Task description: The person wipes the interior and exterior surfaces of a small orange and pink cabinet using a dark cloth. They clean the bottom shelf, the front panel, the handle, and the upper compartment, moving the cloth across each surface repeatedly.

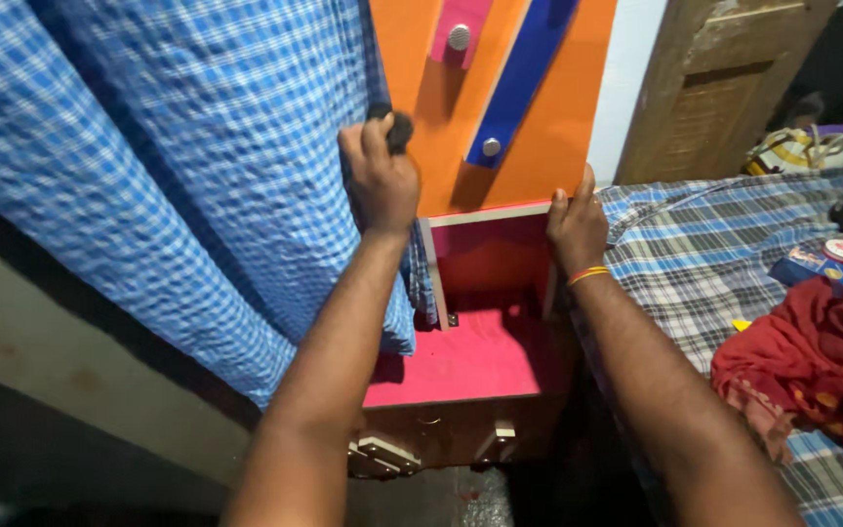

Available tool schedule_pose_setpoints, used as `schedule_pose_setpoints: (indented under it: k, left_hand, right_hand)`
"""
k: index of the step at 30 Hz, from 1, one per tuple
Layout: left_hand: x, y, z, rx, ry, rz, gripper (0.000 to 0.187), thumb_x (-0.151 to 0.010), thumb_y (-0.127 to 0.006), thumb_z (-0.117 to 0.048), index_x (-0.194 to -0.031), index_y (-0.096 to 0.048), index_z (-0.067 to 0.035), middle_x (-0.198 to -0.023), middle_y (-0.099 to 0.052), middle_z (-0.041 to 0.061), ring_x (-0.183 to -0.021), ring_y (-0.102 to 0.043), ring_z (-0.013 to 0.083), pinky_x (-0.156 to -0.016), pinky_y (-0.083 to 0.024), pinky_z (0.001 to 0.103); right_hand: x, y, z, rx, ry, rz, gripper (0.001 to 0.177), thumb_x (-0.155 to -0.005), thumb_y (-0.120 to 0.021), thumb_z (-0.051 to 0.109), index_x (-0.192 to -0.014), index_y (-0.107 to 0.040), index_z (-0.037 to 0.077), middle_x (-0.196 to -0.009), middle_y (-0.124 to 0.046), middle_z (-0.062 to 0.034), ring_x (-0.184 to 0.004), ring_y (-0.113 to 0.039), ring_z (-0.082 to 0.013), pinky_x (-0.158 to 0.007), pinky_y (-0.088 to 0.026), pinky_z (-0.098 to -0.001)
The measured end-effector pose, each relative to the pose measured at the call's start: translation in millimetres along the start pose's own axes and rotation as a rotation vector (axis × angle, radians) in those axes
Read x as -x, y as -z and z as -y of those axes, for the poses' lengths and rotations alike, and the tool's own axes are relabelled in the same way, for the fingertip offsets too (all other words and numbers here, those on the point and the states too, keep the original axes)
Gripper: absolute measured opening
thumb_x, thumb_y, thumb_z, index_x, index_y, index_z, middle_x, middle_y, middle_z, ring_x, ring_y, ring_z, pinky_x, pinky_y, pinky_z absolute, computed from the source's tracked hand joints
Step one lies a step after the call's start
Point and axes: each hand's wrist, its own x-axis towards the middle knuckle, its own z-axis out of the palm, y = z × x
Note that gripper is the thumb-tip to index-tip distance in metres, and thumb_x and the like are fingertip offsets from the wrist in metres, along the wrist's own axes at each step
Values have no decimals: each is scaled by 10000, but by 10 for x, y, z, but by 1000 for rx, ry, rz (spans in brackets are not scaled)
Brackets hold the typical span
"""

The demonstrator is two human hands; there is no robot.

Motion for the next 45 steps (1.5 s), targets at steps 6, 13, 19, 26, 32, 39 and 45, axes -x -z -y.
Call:
schedule_pose_setpoints:
  k: [6, 13, 19, 26, 32, 39, 45]
  left_hand:
    - [508, -26, -12, 91, -14, 141, 329, -866, -586, 50, -1189, -546, 3, -1173, -498, 229, -1043, -610, 425, -898, -524, 483]
    - [373, 79, 28, -16, -129, 280, 252, -921, -589, 2, -1163, -564, -62, -1141, -572, 177, -979, -677, 391, -829, -581, 480]
    - [-967, -13, -173, 51, -245, 107, 396, -834, -640, 5, -1212, -548, -66, -1218, -534, 163, -1091, -670, 426, -865, -602, 462]
    - [-1458, -150, -294, 84, -159, 113, 365, -902, -636, 12, -1234, -539, -104, -1335, -551, 146, -1054, -695, 423, -816, -605, 486]
    - [-567, 65, -451, 90, -37, 256, 314, -904, -628, 6, -1193, -536, -77, -1265, -543, 180, -1003, -666, 469, -813, -572, 530]
    - [-362, -108, -586, 50, -418, 242, 126, -968, -663, -16, -1062, -579, -25, -1033, -568, 157, -893, -650, 363, -777, -557, 444]
    - [-882, -293, -629, -6, -814, 235, 77, -912, -617, 5, -977, -602, -34, -935, -580, 91, -824, -652, 235, -733, -563, 354]
  right_hand:
    - [22, -122, -14, -33, -42, -31, 610, -1074, -504, 267, -1582, -289, 6, -1102, -659, -351, -978, -656, -518, -834, -523, -570]
    - [73, -34, 56, -41, -48, -11, 593, -1084, -492, 260, -1570, -287, -11, -1144, -654, -356, -1001, -648, -527, -858, -515, -580]
    - [0, 19, 119, -24, -37, -31, 590, -1074, -495, 266, -1557, -291, -4, -1150, -658, -346, -1008, -651, -524, -857, -515, -579]
    - [25, -61, 51, -7, -52, -17, 599, -1076, -494, 270, -1565, -294, -12, -1136, -659, -339, -987, -643, -515, -845, -506, -586]
    - [38, -22, 33, 5, -43, -24, 589, -1078, -510, 287, -1542, -311, -15, -1098, -660, -332, -973, -649, -504, -837, -516, -572]
    - [-2, -10, 46, -22, -51, -15, 592, -1065, -507, 284, -1534, -310, -18, -1089, -661, -327, -977, -648, -503, -842, -518, -568]
    - [-16, -35, 38, -35, -36, -26, 567, -1071, -497, 277, -1525, -314, -10, -1133, -656, -332, -1003, -645, -506, -858, -514, -569]
